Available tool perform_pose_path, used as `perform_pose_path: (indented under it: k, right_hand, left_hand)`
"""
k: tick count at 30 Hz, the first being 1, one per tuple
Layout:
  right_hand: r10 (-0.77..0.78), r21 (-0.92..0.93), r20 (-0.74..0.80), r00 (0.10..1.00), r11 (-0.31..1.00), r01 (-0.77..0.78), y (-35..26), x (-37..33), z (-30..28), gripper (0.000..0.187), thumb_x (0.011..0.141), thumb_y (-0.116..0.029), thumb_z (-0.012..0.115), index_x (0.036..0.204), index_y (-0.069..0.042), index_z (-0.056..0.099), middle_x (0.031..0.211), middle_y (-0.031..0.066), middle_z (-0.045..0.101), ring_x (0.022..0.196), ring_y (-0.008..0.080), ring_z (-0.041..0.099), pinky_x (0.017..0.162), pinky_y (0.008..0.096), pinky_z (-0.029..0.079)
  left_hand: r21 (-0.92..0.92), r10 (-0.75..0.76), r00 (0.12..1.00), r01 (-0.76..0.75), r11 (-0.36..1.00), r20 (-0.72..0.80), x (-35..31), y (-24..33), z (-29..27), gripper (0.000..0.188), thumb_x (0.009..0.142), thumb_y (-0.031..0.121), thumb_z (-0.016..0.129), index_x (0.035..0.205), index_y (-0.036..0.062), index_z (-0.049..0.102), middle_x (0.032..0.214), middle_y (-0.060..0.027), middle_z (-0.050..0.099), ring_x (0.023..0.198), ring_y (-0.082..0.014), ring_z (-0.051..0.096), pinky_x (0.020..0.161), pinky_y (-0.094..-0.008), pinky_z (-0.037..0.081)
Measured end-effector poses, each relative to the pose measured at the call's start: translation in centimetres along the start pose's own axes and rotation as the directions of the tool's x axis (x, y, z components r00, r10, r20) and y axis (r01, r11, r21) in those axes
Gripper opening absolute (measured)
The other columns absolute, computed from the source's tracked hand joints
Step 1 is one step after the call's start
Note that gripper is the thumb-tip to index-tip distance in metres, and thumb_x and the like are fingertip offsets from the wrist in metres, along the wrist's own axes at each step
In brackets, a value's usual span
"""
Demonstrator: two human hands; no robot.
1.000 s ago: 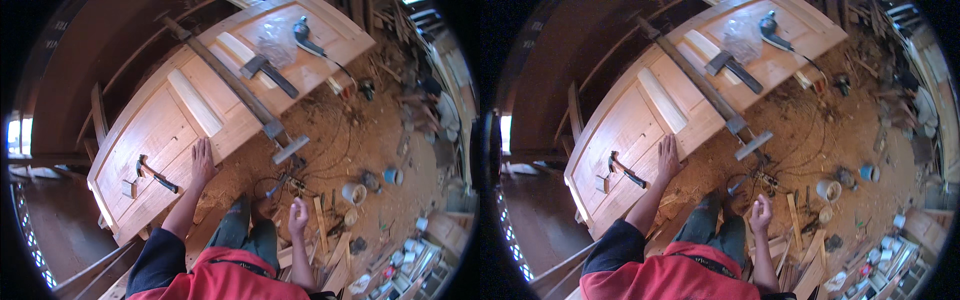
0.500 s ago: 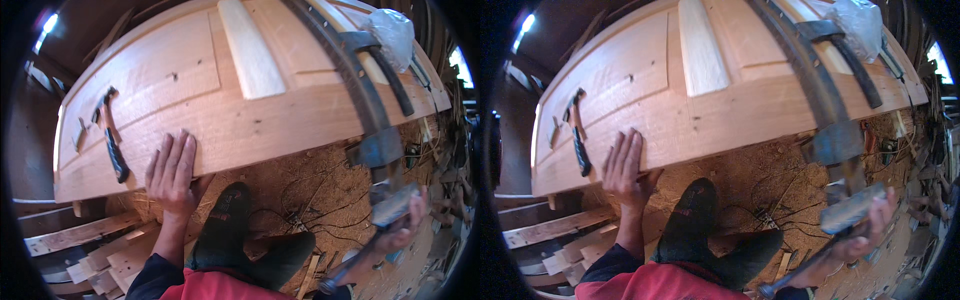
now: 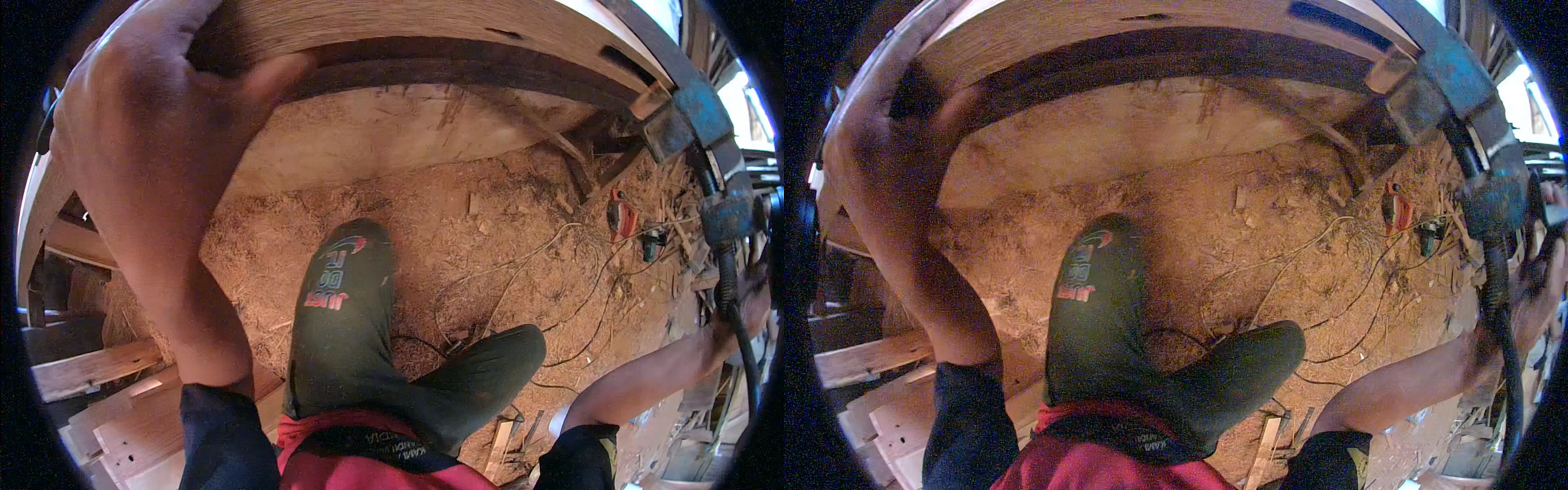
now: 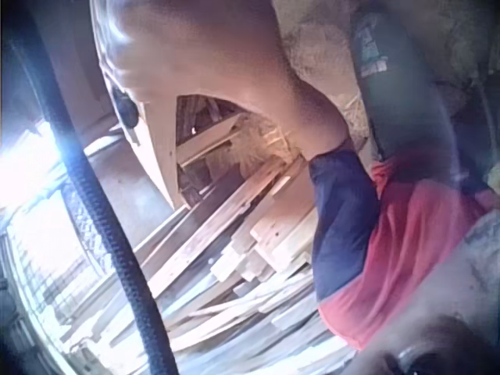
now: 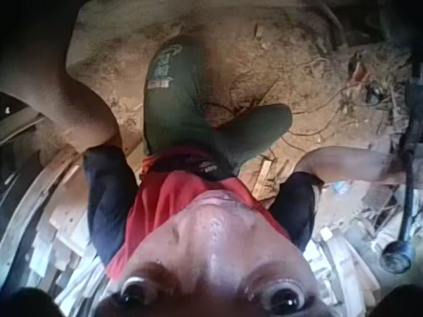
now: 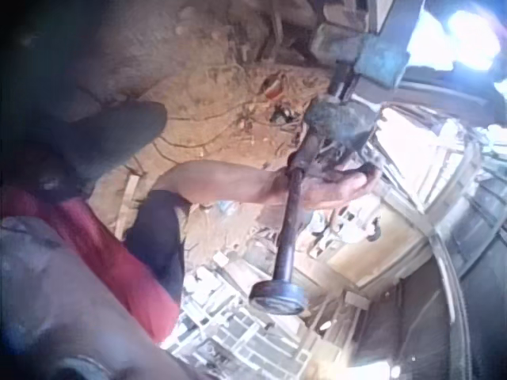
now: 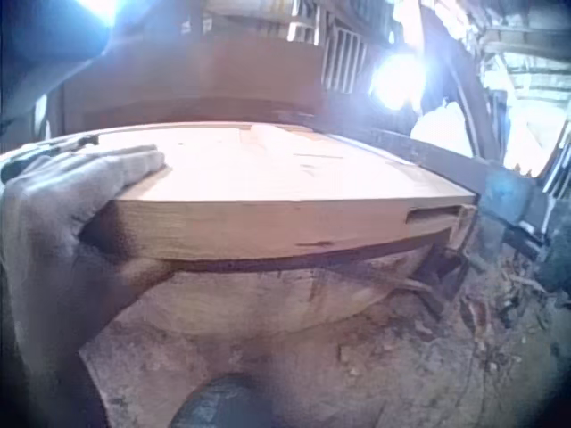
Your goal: The person assembles a wooden door by aligning panels, securing them with a large bar clamp, hammering wooden dowels into pre-drilled holes using a hammer, and pre-drilling additional holes with a power drill.
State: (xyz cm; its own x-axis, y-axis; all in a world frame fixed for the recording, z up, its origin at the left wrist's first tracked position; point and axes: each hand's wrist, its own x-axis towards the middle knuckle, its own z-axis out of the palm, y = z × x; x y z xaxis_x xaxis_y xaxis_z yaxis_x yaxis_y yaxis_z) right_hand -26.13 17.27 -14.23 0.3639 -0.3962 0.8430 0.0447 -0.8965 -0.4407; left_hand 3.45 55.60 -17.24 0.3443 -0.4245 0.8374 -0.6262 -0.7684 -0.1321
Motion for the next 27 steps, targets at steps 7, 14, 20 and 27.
perform_pose_path:
  k: [7,14,20,27]
  right_hand:
    - [-0.040,0.021,0.034,0.999,0.999,0.040,0.6,0.2,-0.8,0.049,0.102,-0.027,0.037,0.135,0.005,0.052,0.138,0.0164,0.053,0.131,0.0284,0.049,0.114,0.0418,0.032]
    - [-0.032,0.030,0.056,0.998,0.999,0.030,0.5,0.2,-1.3,0.048,0.101,-0.028,0.037,0.135,0.003,0.053,0.137,0.0154,0.053,0.130,0.0280,0.049,0.114,0.0415,0.032]
    - [-0.013,0.035,0.072,0.997,0.999,0.011,0.9,0.2,-1.2,0.048,0.101,-0.028,0.038,0.135,0.002,0.053,0.137,0.0145,0.054,0.129,0.0276,0.049,0.113,0.0414,0.032]
    - [0.026,0.069,0.083,0.996,0.997,-0.031,1.2,-0.4,-0.2,0.048,0.100,-0.028,0.039,0.135,0.001,0.054,0.137,0.0134,0.054,0.129,0.0271,0.050,0.113,0.0411,0.033]
  left_hand:
    - [-0.055,0.161,0.984,-0.165,0.985,-0.074,1.1,-0.7,0.6,0.055,0.075,0.015,0.083,0.128,0.0175,0.067,0.125,-0.0074,0.069,0.112,-0.0273,0.067,0.096,-0.0353,0.052]
    - [-0.090,0.030,0.999,-0.033,0.995,-0.031,0.5,-1.6,0.7,0.058,0.074,0.019,0.084,0.129,0.0190,0.067,0.123,-0.0063,0.071,0.112,-0.0260,0.068,0.095,-0.0353,0.052]
    - [-0.029,0.070,0.996,-0.072,0.997,-0.047,1.7,-0.2,0.6,0.056,0.073,0.020,0.084,0.127,0.0182,0.068,0.122,-0.0074,0.071,0.110,-0.0283,0.068,0.094,-0.0363,0.053]
    - [-0.006,0.089,0.935,-0.098,0.995,-0.344,0.4,4.0,0.5,0.052,0.052,0.007,0.085,0.103,0.0053,0.074,0.103,-0.0155,0.074,0.097,-0.0291,0.071,0.089,-0.0364,0.053]
